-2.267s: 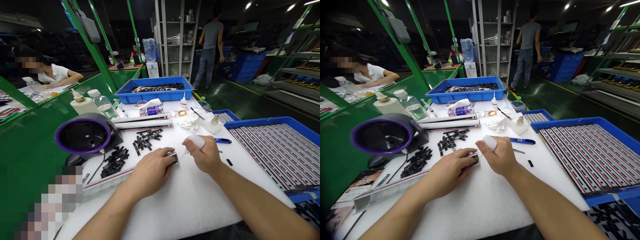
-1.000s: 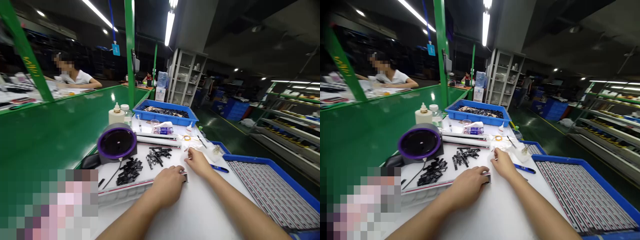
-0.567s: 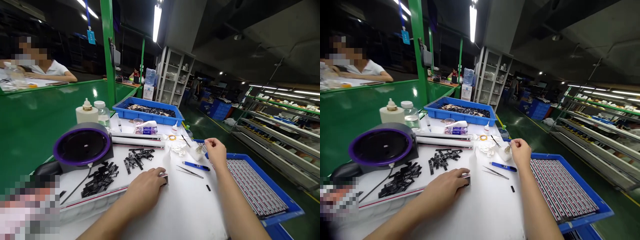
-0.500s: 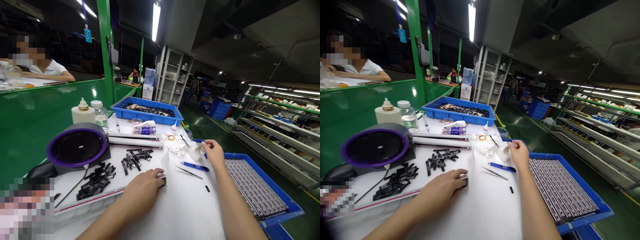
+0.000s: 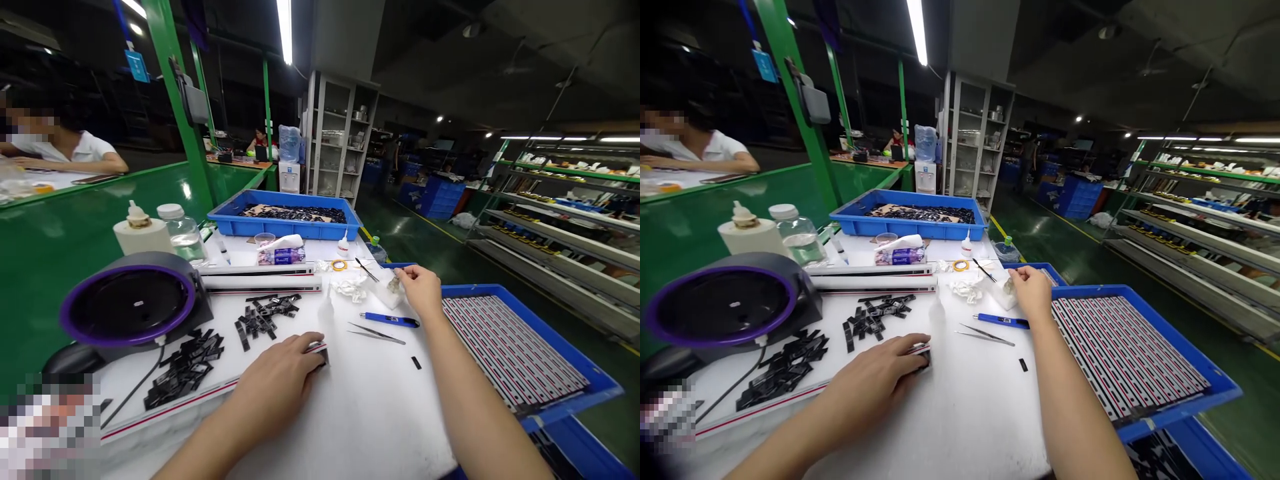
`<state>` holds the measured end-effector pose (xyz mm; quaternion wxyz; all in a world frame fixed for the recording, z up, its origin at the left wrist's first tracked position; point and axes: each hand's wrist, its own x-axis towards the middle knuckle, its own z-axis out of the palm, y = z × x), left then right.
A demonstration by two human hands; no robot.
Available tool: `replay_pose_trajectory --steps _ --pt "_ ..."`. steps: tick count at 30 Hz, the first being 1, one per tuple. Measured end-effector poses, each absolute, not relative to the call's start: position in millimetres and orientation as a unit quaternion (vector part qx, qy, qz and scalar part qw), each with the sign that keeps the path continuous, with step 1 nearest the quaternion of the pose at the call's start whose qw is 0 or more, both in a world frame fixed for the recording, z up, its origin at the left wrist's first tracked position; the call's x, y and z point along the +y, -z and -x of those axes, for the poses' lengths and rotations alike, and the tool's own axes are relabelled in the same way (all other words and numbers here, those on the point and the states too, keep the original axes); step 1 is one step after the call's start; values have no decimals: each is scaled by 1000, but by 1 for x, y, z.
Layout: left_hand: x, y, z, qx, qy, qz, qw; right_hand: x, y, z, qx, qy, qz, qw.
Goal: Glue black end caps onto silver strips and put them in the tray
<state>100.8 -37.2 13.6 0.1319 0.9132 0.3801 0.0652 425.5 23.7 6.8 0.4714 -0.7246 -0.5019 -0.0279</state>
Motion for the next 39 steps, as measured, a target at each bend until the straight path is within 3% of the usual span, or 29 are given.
replay_pose_trajectory --steps 16,21,24,27,32,39 --pt "-39 -17 -101 381 -74 -913 124 24 -4 -418 -473 7 708 525" --pt "-38 -16 -101 378 -70 -915 120 15 -15 -419 -332 67 653 677" --pt "-38 -15 -100 375 -71 -916 123 4 -25 -411 -273 -27 558 783" --pt "-37 -15 -100 375 -72 -916 126 -9 -31 -392 -268 -206 451 826" --pt "-36 -13 -102 373 -66 -919 115 -22 -24 -344 -309 -479 361 738" --pt "-35 -12 -103 372 -52 -921 100 -26 -1 -304 -374 -564 372 636"
